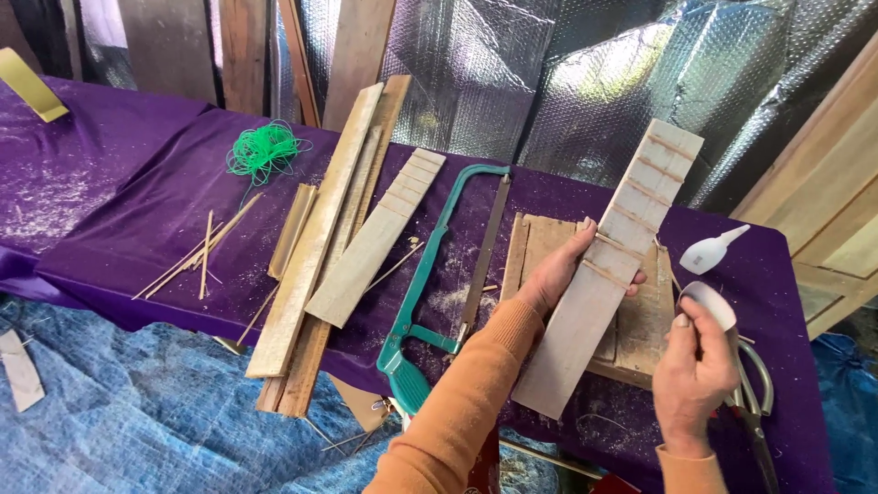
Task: Sanding a wooden component, likely a guitar fretboard, using a small piece of sandpaper on a workbench.
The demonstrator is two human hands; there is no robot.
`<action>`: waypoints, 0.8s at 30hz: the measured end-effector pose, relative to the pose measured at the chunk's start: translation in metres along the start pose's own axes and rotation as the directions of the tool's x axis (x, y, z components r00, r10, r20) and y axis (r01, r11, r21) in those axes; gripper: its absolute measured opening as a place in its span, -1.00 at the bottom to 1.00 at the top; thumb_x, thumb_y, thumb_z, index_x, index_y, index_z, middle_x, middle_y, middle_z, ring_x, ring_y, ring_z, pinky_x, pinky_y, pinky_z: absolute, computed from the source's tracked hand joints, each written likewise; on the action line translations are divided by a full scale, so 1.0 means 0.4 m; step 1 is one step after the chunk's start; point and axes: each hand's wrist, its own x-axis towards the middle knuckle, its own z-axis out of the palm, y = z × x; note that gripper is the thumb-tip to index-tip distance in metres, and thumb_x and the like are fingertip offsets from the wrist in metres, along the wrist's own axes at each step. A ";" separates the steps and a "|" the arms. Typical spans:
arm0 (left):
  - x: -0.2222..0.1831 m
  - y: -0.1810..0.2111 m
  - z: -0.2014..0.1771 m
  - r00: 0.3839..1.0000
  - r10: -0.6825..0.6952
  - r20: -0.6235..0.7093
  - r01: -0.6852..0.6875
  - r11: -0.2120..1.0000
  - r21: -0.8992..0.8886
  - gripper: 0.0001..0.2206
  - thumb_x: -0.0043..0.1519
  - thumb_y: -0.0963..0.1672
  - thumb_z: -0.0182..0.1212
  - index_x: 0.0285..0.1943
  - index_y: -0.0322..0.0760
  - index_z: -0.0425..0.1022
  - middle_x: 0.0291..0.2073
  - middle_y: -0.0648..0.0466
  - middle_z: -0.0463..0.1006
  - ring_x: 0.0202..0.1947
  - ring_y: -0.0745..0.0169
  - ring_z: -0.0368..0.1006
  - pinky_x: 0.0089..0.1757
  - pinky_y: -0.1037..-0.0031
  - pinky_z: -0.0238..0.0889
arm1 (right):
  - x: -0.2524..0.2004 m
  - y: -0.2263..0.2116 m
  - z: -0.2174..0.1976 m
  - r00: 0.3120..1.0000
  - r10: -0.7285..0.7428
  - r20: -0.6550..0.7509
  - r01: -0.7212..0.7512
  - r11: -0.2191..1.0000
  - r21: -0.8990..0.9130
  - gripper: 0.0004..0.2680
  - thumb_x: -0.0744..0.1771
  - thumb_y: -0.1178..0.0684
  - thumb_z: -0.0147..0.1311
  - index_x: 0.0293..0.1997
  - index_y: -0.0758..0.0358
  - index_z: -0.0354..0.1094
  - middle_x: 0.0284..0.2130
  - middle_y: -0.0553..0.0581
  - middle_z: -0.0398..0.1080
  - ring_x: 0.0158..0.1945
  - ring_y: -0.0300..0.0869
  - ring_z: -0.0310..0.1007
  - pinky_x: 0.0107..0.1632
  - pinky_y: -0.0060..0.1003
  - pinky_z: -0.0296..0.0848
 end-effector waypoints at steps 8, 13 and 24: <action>-0.006 0.003 -0.014 1.000 0.000 0.022 0.001 0.999 -0.034 -0.32 0.59 0.20 -0.10 0.46 -0.53 0.21 0.10 -0.47 0.48 -0.01 -0.33 0.55 -0.01 0.10 0.47 | -0.054 0.016 0.039 0.989 -0.146 0.003 0.145 0.986 -0.080 -0.89 0.47 0.45 0.07 0.08 0.69 0.50 -0.07 0.59 0.44 -0.07 0.25 0.49 -0.04 0.02 0.51; -0.016 0.005 0.029 1.000 -0.001 0.031 0.001 1.000 -0.014 -0.32 0.59 0.20 -0.10 0.41 -0.57 0.23 0.01 -0.47 0.53 -0.10 -0.27 0.59 -0.03 0.15 0.49 | -0.057 0.028 0.038 0.980 -0.199 0.019 0.200 0.974 -0.105 -0.87 0.43 0.50 0.12 0.07 0.65 0.53 -0.07 0.56 0.41 -0.06 0.27 0.49 -0.05 0.04 0.54; -0.004 0.000 0.017 0.997 0.072 0.033 -0.069 0.995 -0.078 -0.36 0.64 0.12 -0.11 0.44 -0.67 0.16 0.20 -0.45 0.40 0.08 -0.40 0.47 0.04 -0.04 0.46 | -0.060 0.039 0.044 0.972 -0.235 0.026 0.236 0.967 -0.096 -0.84 0.42 0.51 0.11 0.08 0.60 0.54 -0.10 0.49 0.39 -0.13 0.20 0.48 -0.11 -0.03 0.53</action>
